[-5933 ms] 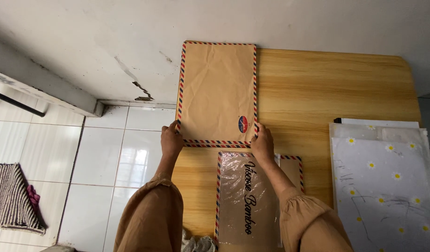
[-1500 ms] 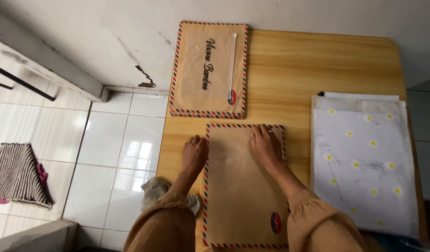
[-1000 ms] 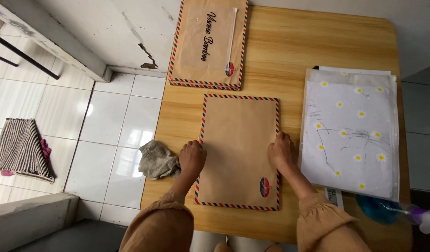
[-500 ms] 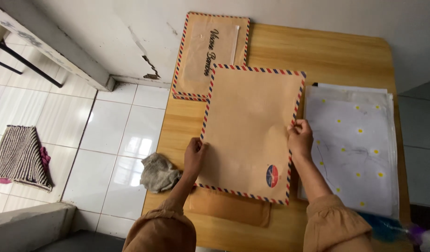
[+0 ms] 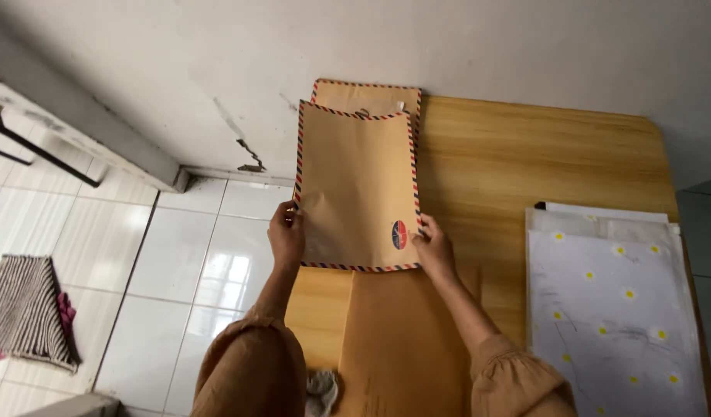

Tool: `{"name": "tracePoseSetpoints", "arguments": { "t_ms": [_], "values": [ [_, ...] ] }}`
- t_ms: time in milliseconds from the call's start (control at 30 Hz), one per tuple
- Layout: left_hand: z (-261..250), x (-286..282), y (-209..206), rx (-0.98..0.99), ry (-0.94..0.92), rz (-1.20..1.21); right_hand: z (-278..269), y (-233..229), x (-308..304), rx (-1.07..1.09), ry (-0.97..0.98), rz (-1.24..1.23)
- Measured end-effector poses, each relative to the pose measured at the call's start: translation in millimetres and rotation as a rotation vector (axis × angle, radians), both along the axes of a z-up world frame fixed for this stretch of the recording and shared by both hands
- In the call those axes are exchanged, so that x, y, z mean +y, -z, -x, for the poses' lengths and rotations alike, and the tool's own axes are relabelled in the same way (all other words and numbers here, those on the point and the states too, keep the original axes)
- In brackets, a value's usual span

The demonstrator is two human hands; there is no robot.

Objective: Organizing various office supplies and documents on a table then cleaning the surface with spray and a cloth.

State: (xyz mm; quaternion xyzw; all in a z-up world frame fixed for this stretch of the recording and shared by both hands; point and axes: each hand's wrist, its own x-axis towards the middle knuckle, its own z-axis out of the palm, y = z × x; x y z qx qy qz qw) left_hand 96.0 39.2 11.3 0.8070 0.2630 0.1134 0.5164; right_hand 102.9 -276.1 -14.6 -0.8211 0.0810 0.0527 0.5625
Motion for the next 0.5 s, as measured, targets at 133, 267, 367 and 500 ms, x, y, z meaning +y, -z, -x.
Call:
{"name": "tracePoseSetpoints", "arguments": {
  "t_ms": [133,267,367,500],
  "values": [
    [-57.0,25.5,31.1,0.023,0.072,-0.017,-25.0,-5.1,25.8,0.036,0.075,-0.044],
    [-88.0,38.7,49.9,0.134,0.181,-0.041,-51.5,6.2,33.7,0.109,0.141,0.039],
    [-91.2,52.3,77.6,0.267,0.246,-0.25,-61.2,13.2,39.7,0.126,0.164,0.076],
    [-88.0,53.5,81.4,0.341,0.308,-0.372,-69.6,18.8,39.9,0.201,0.192,0.143]
  ]
}}
